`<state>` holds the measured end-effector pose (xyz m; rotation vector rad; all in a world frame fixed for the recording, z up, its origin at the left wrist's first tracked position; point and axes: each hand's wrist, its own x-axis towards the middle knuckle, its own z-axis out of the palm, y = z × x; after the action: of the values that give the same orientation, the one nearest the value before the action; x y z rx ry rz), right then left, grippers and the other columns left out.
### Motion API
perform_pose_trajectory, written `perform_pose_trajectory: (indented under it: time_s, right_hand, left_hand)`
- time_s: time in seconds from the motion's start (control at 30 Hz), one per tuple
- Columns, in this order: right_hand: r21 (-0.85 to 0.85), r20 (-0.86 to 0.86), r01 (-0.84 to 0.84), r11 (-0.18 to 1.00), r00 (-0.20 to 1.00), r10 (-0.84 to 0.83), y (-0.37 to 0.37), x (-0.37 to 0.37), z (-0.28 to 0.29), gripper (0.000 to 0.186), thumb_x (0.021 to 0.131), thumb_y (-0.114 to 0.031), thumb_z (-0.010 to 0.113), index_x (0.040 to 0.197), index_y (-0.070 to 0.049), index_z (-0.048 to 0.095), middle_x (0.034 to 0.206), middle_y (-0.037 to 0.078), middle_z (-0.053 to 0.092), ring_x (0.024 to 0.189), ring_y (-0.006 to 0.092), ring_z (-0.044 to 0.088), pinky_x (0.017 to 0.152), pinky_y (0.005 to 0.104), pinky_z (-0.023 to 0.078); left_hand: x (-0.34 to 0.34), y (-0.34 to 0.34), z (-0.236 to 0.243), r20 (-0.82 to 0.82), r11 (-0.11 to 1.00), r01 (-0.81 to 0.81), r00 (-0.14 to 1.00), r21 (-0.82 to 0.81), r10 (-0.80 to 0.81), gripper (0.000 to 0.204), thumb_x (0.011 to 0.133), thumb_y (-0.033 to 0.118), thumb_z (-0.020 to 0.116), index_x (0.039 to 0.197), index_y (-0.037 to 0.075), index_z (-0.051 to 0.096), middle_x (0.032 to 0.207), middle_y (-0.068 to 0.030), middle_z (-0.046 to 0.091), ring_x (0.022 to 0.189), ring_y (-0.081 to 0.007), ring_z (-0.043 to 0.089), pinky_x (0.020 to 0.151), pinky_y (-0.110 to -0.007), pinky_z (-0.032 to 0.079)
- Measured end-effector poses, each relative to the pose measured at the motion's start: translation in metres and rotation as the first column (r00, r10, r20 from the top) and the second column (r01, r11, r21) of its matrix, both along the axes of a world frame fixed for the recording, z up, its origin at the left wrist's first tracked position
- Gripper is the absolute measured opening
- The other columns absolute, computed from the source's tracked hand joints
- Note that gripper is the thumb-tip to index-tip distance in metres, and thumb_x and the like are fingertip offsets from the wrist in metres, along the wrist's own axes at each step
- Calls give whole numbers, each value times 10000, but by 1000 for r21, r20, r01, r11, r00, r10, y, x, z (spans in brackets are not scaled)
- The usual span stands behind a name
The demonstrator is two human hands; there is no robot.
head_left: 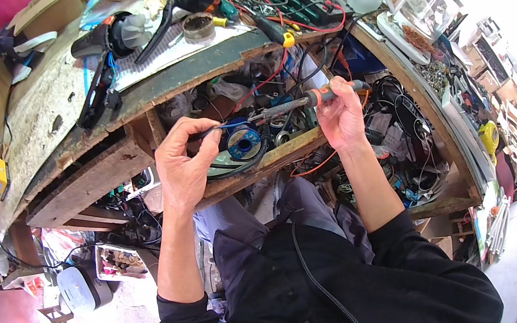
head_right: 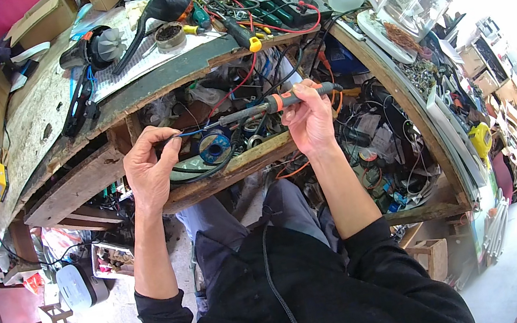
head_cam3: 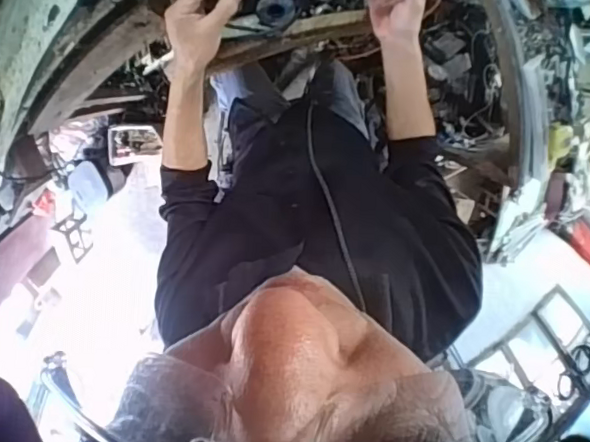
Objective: The person strips the insulation from a black wire, applies solder to the exposed end, and then uses a soldering iron to tin the wire. The person then holds the soldered wire and appears to prepare for further connections.
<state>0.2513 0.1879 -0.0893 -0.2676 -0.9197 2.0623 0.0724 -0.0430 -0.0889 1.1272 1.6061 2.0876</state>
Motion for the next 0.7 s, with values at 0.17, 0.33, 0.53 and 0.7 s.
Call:
perform_pose_trajectory:
  time_s: [0.17, 0.33, 0.53, 0.7]
  right_hand:
    - [11, 5, 1, 1000, 1000, -1, 1, 0, -2, 162, 941, -135, 646, 803, -113, 563, 706, 40, 674, 528, 120, 607, 474, 281, 483]
    - [58, -7, -76, 995, 997, 77, 1, 3, -3, 166, 955, -148, 655, 829, -108, 555, 755, 25, 666, 609, 114, 591, 591, 256, 508]
    - [11, -14, -26, 1000, 1000, 26, -1, -1, -4, 152, 939, -137, 649, 818, -106, 564, 743, 48, 690, 548, 125, 616, 485, 286, 485]
    - [-13, -26, -40, 999, 999, 39, -2, -2, -5, 145, 937, -136, 653, 829, -101, 562, 789, 64, 711, 559, 131, 626, 487, 287, 491]
  left_hand:
    - [1, 0, 0, 31, 1000, 18, 999, 12, -18, 103, 899, -52, 693, 1000, -33, 707, 925, -4, 637, 774, -39, 533, 673, -189, 418]
    - [0, 0, -1, 17, 1000, 21, 1000, 6, -21, 102, 902, -51, 693, 1001, -34, 708, 930, -3, 638, 777, -38, 533, 676, -189, 418]
    - [0, -1, 0, 66, 999, 38, 997, 39, -41, 92, 904, -7, 716, 995, -17, 721, 913, 21, 644, 789, -24, 542, 695, -178, 429]
    - [0, -1, 1, 78, 999, 36, 996, 27, -38, 94, 909, -3, 716, 1001, -19, 718, 921, 18, 647, 796, -26, 544, 702, -179, 431]
